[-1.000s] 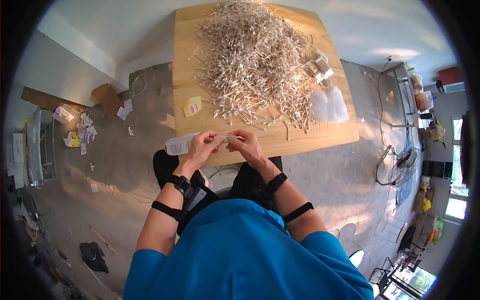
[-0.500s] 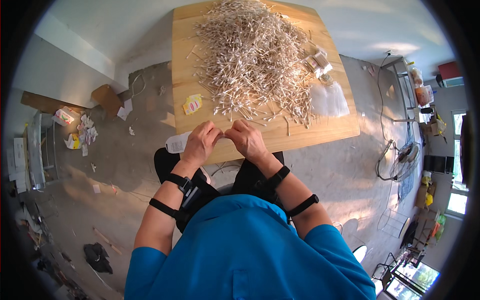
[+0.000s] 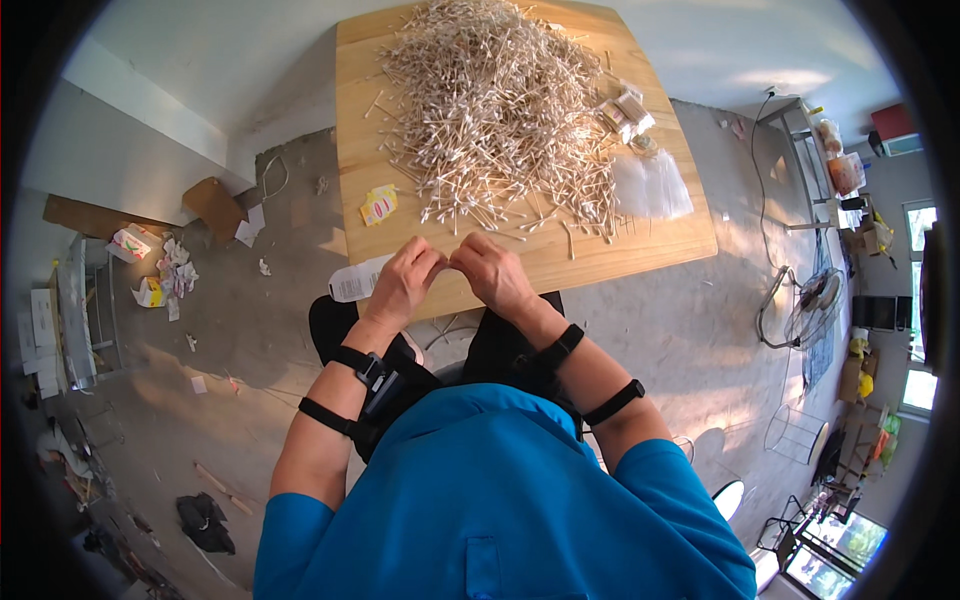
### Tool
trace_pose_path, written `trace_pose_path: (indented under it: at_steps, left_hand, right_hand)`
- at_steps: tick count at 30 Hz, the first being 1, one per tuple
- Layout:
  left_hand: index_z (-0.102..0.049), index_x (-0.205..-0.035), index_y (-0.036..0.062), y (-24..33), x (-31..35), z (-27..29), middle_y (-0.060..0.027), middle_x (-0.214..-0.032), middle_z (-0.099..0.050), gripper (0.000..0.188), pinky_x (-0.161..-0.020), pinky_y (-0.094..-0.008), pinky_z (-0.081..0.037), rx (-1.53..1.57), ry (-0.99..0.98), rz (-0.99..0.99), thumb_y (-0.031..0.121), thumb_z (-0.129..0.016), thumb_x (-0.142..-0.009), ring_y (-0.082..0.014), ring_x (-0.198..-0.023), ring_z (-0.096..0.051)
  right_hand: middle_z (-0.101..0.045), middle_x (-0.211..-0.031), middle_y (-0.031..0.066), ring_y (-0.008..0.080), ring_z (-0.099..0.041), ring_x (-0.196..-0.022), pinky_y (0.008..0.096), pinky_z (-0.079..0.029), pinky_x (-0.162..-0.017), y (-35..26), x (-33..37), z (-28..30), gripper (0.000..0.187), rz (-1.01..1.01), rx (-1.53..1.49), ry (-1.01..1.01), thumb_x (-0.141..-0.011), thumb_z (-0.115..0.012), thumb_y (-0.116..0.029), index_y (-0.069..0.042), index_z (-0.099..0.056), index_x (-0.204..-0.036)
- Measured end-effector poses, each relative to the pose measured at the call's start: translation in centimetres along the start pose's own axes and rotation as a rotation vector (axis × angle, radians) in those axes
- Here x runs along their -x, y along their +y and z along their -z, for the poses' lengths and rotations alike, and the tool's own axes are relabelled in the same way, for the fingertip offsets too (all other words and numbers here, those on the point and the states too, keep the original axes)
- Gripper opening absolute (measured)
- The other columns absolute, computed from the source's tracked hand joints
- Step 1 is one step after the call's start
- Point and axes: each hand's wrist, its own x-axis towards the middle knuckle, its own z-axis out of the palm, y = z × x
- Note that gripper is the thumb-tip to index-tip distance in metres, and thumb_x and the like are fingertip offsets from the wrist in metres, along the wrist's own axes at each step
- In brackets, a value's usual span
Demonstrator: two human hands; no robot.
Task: The person is packaging cotton swabs into plastic bags.
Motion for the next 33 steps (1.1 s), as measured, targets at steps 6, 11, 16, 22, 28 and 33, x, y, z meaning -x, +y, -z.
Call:
trace_pose_path:
  at_steps: [6, 11, 16, 22, 28, 33]
  left_hand:
    - [-0.061, -0.094, 0.0016, -1.5, 0.5, -1.2, -0.0126, -0.091, -0.057, 0.012, -0.073, -0.0412, -0.052, -0.015, -0.017, -0.008, 0.001, -0.068, -0.085, -0.0336, -0.086, -0.063]
    - [-0.06, -0.096, 0.0017, -1.7, 1.9, -1.4, -0.0151, -0.096, -0.056, 0.012, -0.078, -0.0418, -0.052, -0.019, -0.104, -0.023, 0.0, -0.062, -0.085, -0.0348, -0.092, -0.062]
    - [-0.059, -0.097, 0.0006, -1.6, 0.4, -0.6, -0.0161, -0.097, -0.056, 0.014, -0.078, -0.0414, -0.052, -0.072, -0.048, -0.053, 0.001, -0.061, -0.082, -0.0346, -0.091, -0.061]
    - [-0.06, -0.097, 0.0001, -2.1, 1.2, -1.7, -0.016, -0.096, -0.057, 0.012, -0.076, -0.0435, -0.051, -0.052, -0.026, -0.016, 0.001, -0.065, -0.086, -0.0365, -0.088, -0.061]
    - [-0.057, -0.113, 0.0008, 3.3, -1.7, 4.5, -0.016, -0.115, -0.058, 0.033, -0.092, -0.0401, -0.049, 0.163, 0.157, 0.176, 0.008, -0.072, -0.085, -0.0327, -0.109, -0.059]
    - [-0.035, -0.148, -0.0008, 8.9, -3.1, 8.9, -0.0167, -0.146, -0.048, 0.079, -0.109, -0.0396, -0.04, 0.583, 0.292, 0.136, 0.022, -0.077, -0.086, -0.0259, -0.132, -0.049]
  right_hand:
    - [-0.054, -0.087, 0.0131, 0.0344, -0.062, -0.08, 0.0432, -0.053, -0.065, 0.9, 0.2, -1.2, 0.007, 0.062, 0.026, -0.016, -0.084, -0.057, -0.006, -0.006, -0.06, -0.09]
    - [-0.053, -0.088, 0.0137, 0.0341, -0.061, -0.082, 0.0432, -0.053, -0.066, 0.7, 1.4, -2.0, 0.01, 0.072, 0.014, -0.068, -0.081, -0.056, -0.004, -0.005, -0.058, -0.091]
    - [-0.053, -0.09, 0.0137, 0.0338, -0.061, -0.082, 0.0422, -0.054, -0.066, 0.5, -0.3, -1.2, 0.012, 0.078, 0.037, -0.014, -0.083, -0.056, -0.004, -0.004, -0.059, -0.094]
    - [-0.054, -0.09, 0.0137, 0.0332, -0.062, -0.083, 0.0422, -0.053, -0.066, 0.2, 1.2, -2.3, 0.01, 0.078, 0.067, 0.011, -0.085, -0.057, -0.006, -0.004, -0.059, -0.095]
    - [-0.061, -0.086, 0.0095, 0.023, -0.061, -0.07, 0.0337, -0.05, -0.062, -3.1, -1.8, 1.7, 0.008, -0.172, -0.189, 0.291, -0.09, -0.064, -0.003, -0.003, -0.062, -0.098]
    - [-0.065, -0.092, 0.0007, 0.0074, -0.054, -0.071, 0.0226, -0.045, -0.065, -8.9, -4.9, 7.0, 0.01, -0.492, -1.485, 0.503, -0.102, -0.058, -0.011, -0.003, -0.063, -0.106]
